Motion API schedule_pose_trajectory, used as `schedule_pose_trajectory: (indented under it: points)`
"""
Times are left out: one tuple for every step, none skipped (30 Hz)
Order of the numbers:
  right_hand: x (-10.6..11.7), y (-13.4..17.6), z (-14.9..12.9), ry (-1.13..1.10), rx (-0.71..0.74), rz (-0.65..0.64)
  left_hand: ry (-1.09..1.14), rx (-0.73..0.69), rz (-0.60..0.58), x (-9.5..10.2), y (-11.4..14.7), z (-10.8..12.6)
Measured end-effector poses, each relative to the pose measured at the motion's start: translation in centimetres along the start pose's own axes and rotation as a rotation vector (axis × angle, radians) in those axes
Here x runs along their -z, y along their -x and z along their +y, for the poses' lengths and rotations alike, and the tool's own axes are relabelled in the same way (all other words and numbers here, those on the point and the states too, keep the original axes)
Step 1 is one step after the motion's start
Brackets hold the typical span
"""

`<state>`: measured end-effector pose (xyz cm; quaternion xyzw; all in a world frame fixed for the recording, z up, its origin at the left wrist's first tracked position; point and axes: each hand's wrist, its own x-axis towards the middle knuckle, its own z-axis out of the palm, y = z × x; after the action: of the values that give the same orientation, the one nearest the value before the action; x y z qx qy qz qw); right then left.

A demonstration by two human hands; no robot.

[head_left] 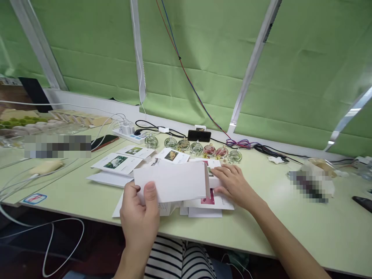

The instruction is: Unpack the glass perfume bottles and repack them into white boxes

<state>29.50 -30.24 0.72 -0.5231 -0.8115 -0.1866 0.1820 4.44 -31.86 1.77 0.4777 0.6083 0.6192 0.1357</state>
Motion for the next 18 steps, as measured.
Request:
schedule_pose_trajectory:
  points:
    - [0.0, 0.2, -0.3, -0.032, -0.016, -0.004, -0.011, 0.005, 0.017, 0.0, 0.0, -0.1]
    - [0.2, 0.6, -0.7, -0.073, -0.039, 0.025, -0.023, 0.002, 0.03, 0.0, 0.0, -0.2]
    - [0.5, 1.1, -1.3, -0.129, -0.064, 0.076, -0.031, -0.009, 0.034, -0.1, 0.2, -0.3]
    - [1.0, 1.7, -2.2, -0.206, -0.094, 0.127, -0.028, -0.025, 0.026, -0.2, 0.5, -0.4]
    - [1.5, 2.2, -3.2, -0.304, -0.13, 0.17, -0.007, -0.041, 0.002, -0.4, 1.1, -0.4]
    - [2.1, 2.8, -4.4, -0.419, -0.183, 0.196, 0.031, -0.054, -0.038, -0.7, 2.0, -0.4]
    - [2.7, 3.4, -5.5, -0.539, -0.265, 0.206, 0.09, -0.065, -0.096, -1.0, 3.0, -0.3]
    - [3.4, 4.1, -6.5, -0.643, -0.373, 0.215, 0.167, -0.07, -0.172, -1.4, 4.1, -0.1]
    - [4.1, 4.7, -7.2, -0.718, -0.502, 0.23, 0.248, -0.08, -0.256, -1.7, 5.2, 0.0]
    - [4.8, 5.5, -7.3, -0.756, -0.636, 0.264, 0.334, -0.1, -0.351, -1.9, 6.2, 0.1]
    - [5.4, 6.3, -6.9, -0.756, -0.772, 0.315, 0.41, -0.125, -0.442, -2.2, 7.1, 0.1]
    - [5.9, 7.1, -5.9, -0.717, -0.897, 0.379, 0.473, -0.149, -0.521, -2.3, 7.7, 0.1]
    - [6.2, 8.0, -4.3, -0.653, -1.002, 0.439, 0.518, -0.164, -0.585, -2.5, 8.1, -0.1]
    - [6.3, 9.0, -2.3, -0.564, -1.099, 0.485, 0.543, -0.169, -0.63, -2.6, 8.2, -0.4]
    - [6.0, 9.8, -0.1, -0.454, -1.145, 0.489, 0.552, -0.165, -0.66, -2.6, 8.3, -0.7]
    - [5.4, 10.6, 2.1, -0.364, -1.144, 0.419, 0.548, -0.153, -0.679, -2.7, 8.2, -1.0]
    - [4.5, 11.3, 4.1, -0.264, -1.097, 0.333, 0.535, -0.141, -0.696, -2.7, 8.1, -1.3]
    - [3.4, 11.9, 5.7, -0.122, -0.973, 0.217, 0.517, -0.131, -0.715, -2.7, 8.1, -1.5]
